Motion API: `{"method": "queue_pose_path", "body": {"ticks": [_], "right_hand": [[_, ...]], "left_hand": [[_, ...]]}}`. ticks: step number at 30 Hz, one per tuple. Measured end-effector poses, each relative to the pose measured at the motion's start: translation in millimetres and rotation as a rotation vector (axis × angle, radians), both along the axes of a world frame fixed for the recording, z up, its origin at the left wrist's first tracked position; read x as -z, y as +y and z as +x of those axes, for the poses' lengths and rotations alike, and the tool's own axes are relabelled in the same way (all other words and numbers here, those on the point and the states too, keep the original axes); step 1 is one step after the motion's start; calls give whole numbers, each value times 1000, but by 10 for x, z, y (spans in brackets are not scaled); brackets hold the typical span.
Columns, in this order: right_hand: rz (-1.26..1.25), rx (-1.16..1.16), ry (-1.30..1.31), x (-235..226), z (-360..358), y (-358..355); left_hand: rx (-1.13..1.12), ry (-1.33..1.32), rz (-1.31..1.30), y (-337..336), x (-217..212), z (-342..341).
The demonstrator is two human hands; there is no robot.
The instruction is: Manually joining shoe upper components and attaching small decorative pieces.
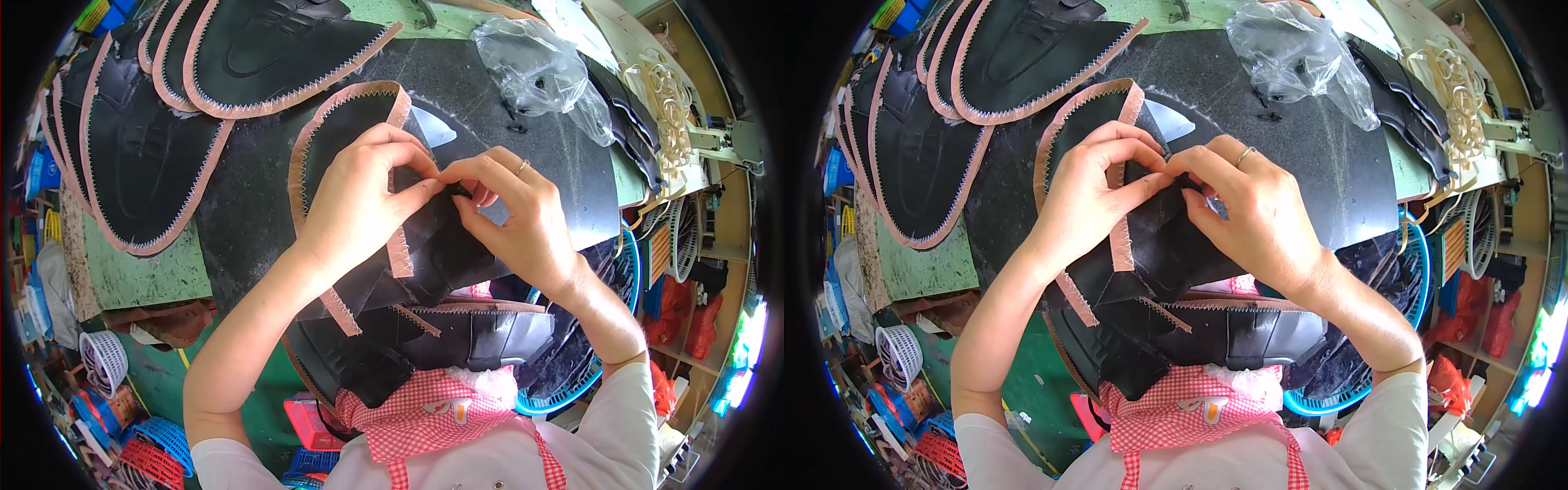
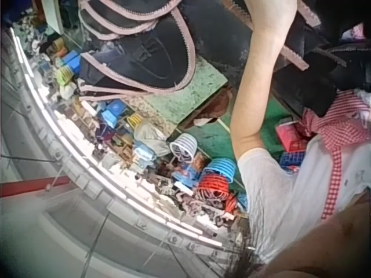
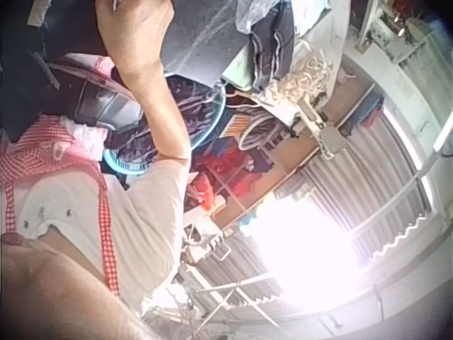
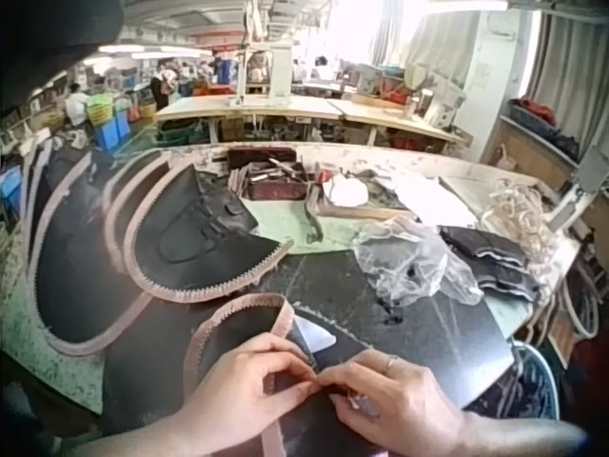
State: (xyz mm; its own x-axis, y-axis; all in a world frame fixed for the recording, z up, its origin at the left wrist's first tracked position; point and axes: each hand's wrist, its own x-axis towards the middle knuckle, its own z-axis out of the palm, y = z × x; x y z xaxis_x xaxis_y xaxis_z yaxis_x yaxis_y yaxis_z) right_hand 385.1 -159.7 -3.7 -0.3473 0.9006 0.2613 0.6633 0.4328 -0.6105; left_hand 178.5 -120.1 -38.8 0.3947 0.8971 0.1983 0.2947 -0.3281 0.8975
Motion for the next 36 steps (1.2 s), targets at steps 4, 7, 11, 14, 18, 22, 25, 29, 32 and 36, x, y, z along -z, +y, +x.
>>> {"method": "queue_pose_path", "body": {"ticks": [4, 7, 11, 14, 18, 22, 25, 29, 32, 36], "right_hand": [[10, 36, -38, 6, 32, -13], [-15, 64, -21, 16, 66, -11], [-49, 70, 35, 33, 86, -10], [-162, 86, 99, 13, 93, -16], [-165, 108, 92, 9, 96, -28], [-195, 135, 95, 46, 67, -31], [-144, 146, 26, 44, 58, -24], [-120, 162, 10, 32, 51, -22], [-75, 170, -45, -2, 41, -26], [-123, 129, -76, -115, 35, -41]], "left_hand": [[2, 81, -50, -8, -39, 29], [-21, 140, 79, -75, -97, 85], [-26, 270, 26, -74, -128, 112], [-41, 272, 45, -48, -115, 127], [-49, 257, 27, -36, -121, 151], [-35, 242, 46, -18, -80, 122], [-30, 215, 52, -24, -78, 123], [-46, 179, 40, -57, -68, 143], [-57, 161, 12, -78, -80, 161], [-69, 135, 80, -72, -30, 176]]}}
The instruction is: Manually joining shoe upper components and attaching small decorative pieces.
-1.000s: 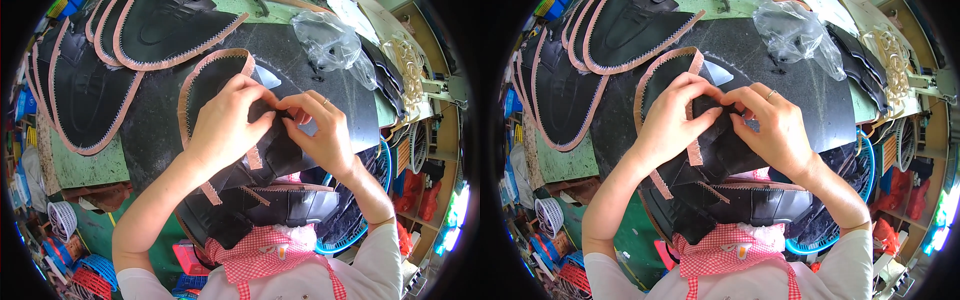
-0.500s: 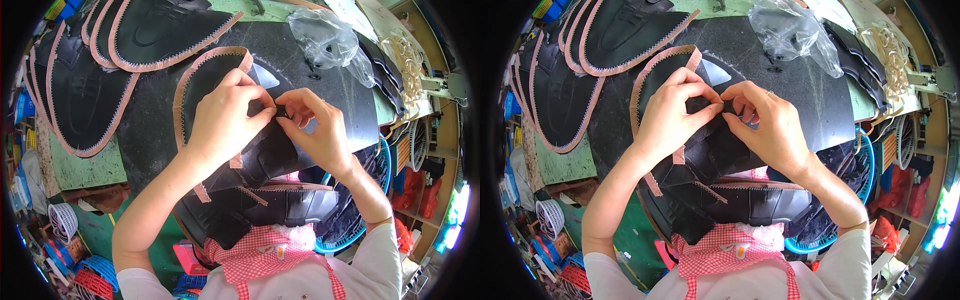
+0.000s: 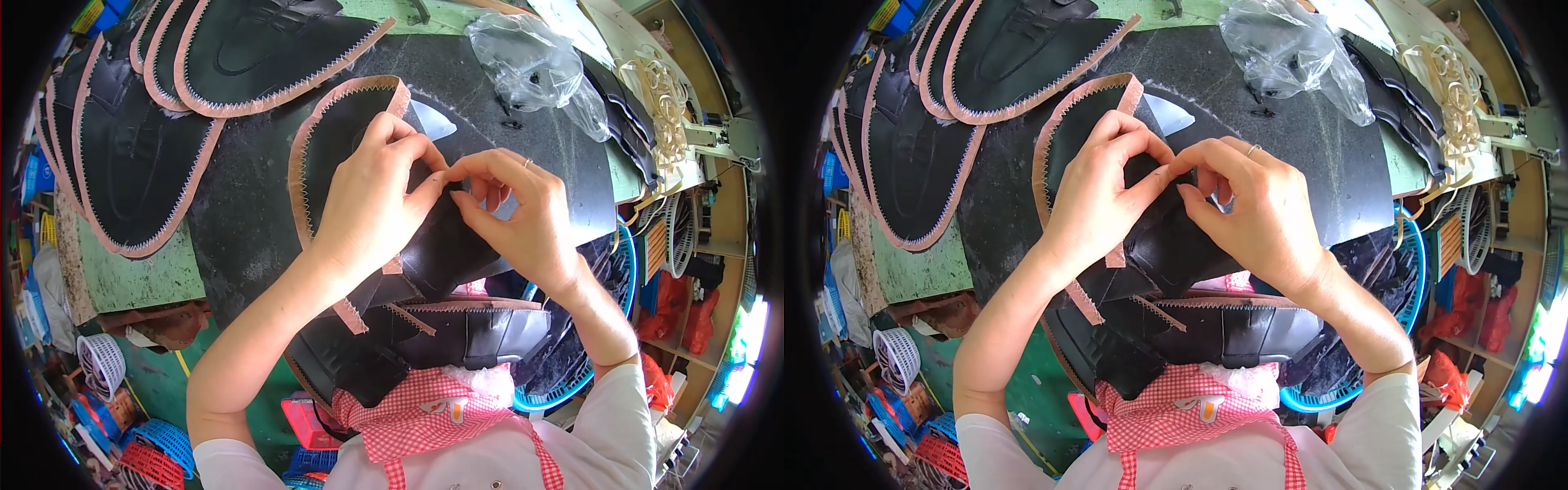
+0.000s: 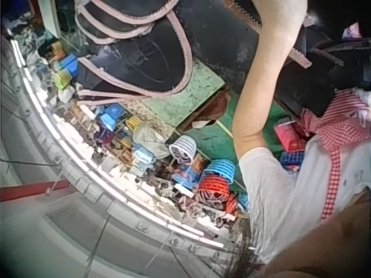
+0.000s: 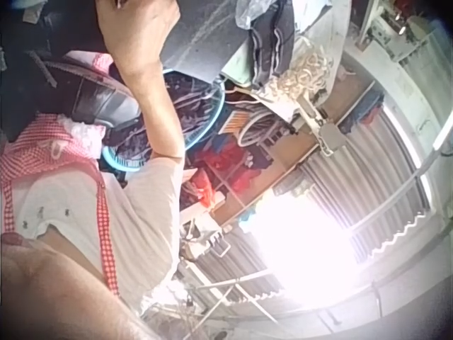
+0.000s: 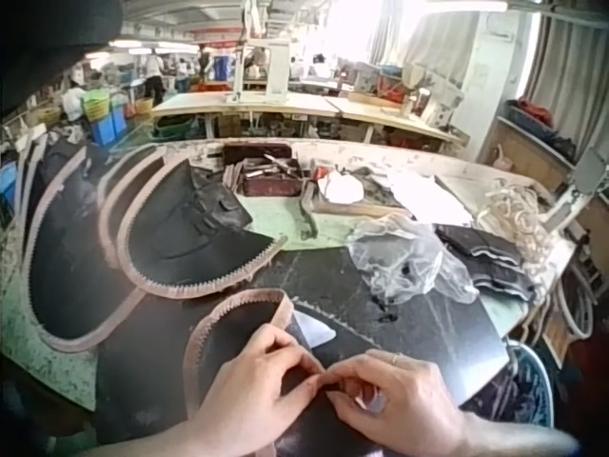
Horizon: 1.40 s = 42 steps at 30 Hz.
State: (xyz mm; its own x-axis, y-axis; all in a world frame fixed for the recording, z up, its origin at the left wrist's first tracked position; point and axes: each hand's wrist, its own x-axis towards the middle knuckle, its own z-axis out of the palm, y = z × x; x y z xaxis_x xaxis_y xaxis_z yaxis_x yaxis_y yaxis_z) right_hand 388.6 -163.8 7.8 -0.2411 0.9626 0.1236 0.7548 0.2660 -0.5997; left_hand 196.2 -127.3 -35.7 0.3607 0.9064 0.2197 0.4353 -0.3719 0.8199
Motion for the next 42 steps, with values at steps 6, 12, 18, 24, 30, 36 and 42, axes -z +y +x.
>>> {"method": "queue_pose_path", "body": {"ticks": [6, 12, 18, 24, 30, 36, 42], "right_hand": [[55, 19, 122, 106, 61, 5], [165, -9, 43, 136, 1, 12], [102, -10, 55, 126, 15, 18], [17, 1, 117, 102, 56, -3], [-21, -7, 243, 170, 166, -83], [291, 211, 76, 123, 1093, 61], [654, 292, -612, 346, 2580, 486]], "left_hand": [[7, 10, -61, -14, -17, 27], [1, 31, -24, -12, -25, 44], [-18, 9, 40, 0, 41, 60], [-33, 9, 38, 0, 37, 68], [42, -2, -88, 17, -76, 60], [58, 24, -131, 34, -42, -32], [79, 123, -142, 65, -190, 49]]}}
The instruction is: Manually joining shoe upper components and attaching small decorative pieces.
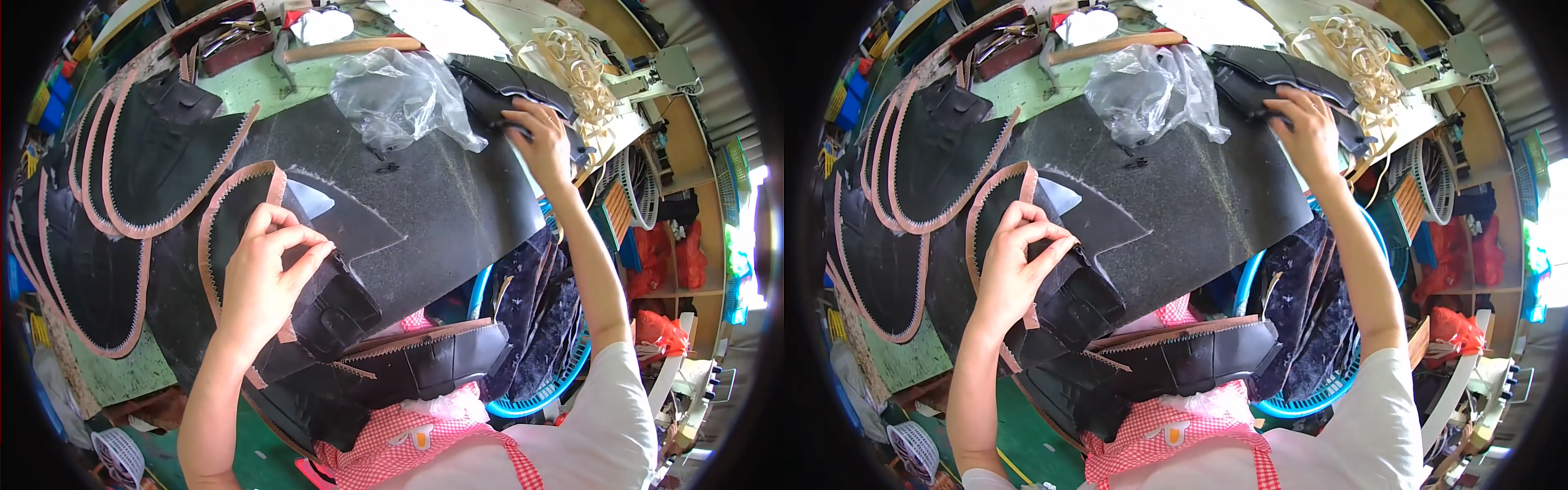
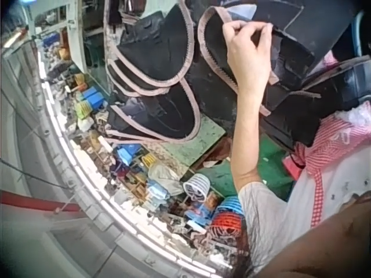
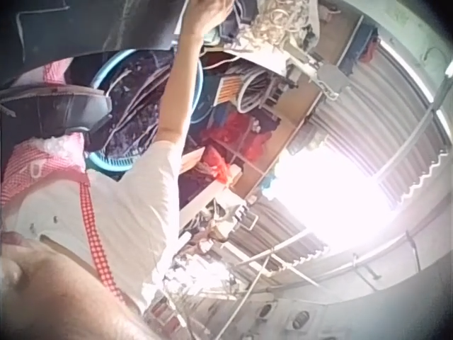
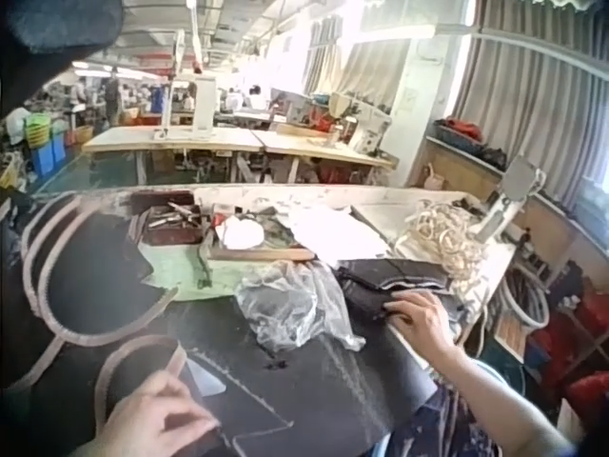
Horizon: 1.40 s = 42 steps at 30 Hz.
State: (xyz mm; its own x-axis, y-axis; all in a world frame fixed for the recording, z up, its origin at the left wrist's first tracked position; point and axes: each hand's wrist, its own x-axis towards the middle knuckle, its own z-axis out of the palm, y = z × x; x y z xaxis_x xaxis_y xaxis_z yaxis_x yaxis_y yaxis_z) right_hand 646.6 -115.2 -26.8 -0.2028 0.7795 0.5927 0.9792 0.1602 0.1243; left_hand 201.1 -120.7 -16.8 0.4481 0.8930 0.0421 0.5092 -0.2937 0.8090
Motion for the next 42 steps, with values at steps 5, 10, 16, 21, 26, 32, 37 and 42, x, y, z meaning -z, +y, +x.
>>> {"method": "queue_pose_path", "body": {"ticks": [5, 10, 16, 21, 26, 32, 37, 42], "right_hand": [[22, -170, 150, -140, -276, -515], [-482, -370, 311, -230, -777, -999], [-590, -262, 258, -276, -961, -428], [-682, -346, 338, -474, -963, -274], [-751, -485, 479, -693, -1429, -452], [-795, -479, 486, -672, -1660, -414], [-784, -453, 451, -628, -1672, -423], [-791, -481, 432, -592, -1707, -393]], "left_hand": [[5, 12, -22, 6, 12, -59], [-2, 21, -42, -13, -26, 32], [131, 31, -150, 5, -138, -28], [194, -23, -150, 64, -66, -51], [160, -93, -171, 47, 50, -106], [151, -152, -172, 63, 43, -68], [165, -86, -273, 63, -34, -65], [152, -100, -166, 58, 10, -64]]}}
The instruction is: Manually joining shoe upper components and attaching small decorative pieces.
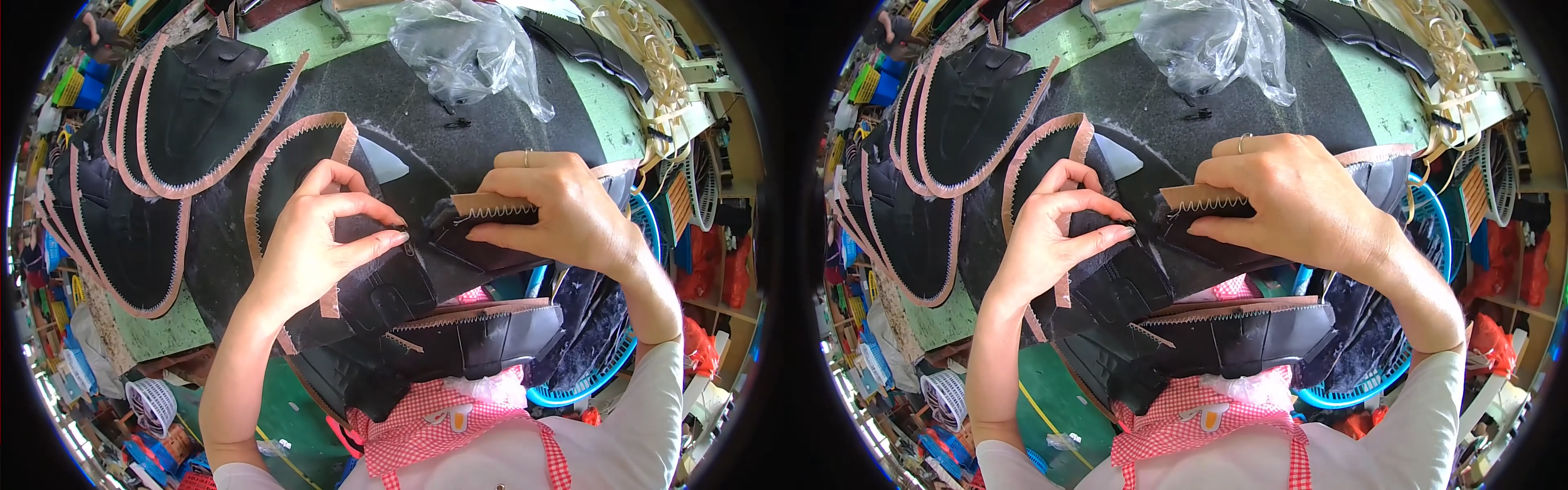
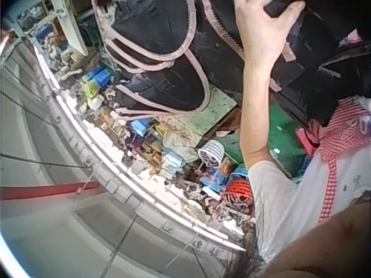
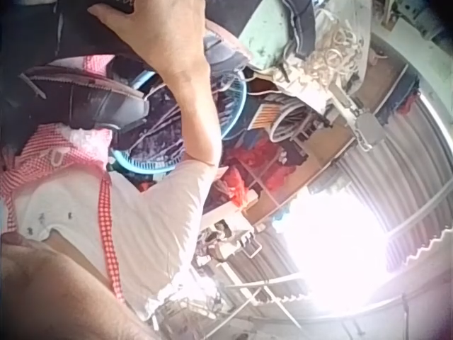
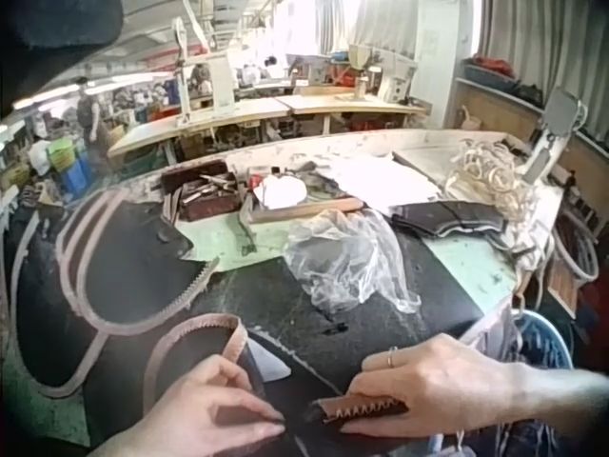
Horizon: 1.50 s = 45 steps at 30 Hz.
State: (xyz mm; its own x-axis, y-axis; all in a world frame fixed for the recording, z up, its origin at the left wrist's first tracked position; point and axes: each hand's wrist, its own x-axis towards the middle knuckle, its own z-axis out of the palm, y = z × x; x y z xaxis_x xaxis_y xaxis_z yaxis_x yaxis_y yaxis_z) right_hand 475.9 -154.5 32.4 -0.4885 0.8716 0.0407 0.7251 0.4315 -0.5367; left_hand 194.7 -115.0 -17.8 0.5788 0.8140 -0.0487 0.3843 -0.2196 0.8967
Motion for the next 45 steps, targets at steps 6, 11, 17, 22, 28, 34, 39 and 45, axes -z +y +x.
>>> {"method": "queue_pose_path", "body": {"ticks": [6, 11, 17, 22, 28, 34, 39, 45], "right_hand": [[61, 22, -3, 4, -45, 13], [75, 38, -22, 21, -69, 6], [113, 38, 8, 43, -63, -3], [96, 41, 11, 52, -66, -2], [252, 42, -27, 58, -114, 22], [439, -262, 169, 442, -318, -8], [506, -308, 267, 637, -325, 66], [507, -233, 255, 673, -296, -73]], "left_hand": [[-4, 47, 34, -1, -17, 23], [-32, 19, 48, -15, 9, 45], [-42, -11, 15, 13, 17, 47], [-11, -48, -59, 65, 43, 20], [23, 82, -22, 65, -38, 60], [-16, 109, 57, 76, -38, 143], [-33, 140, 37, 89, -26, 139], [-54, 156, 70, 99, -27, 174]]}}
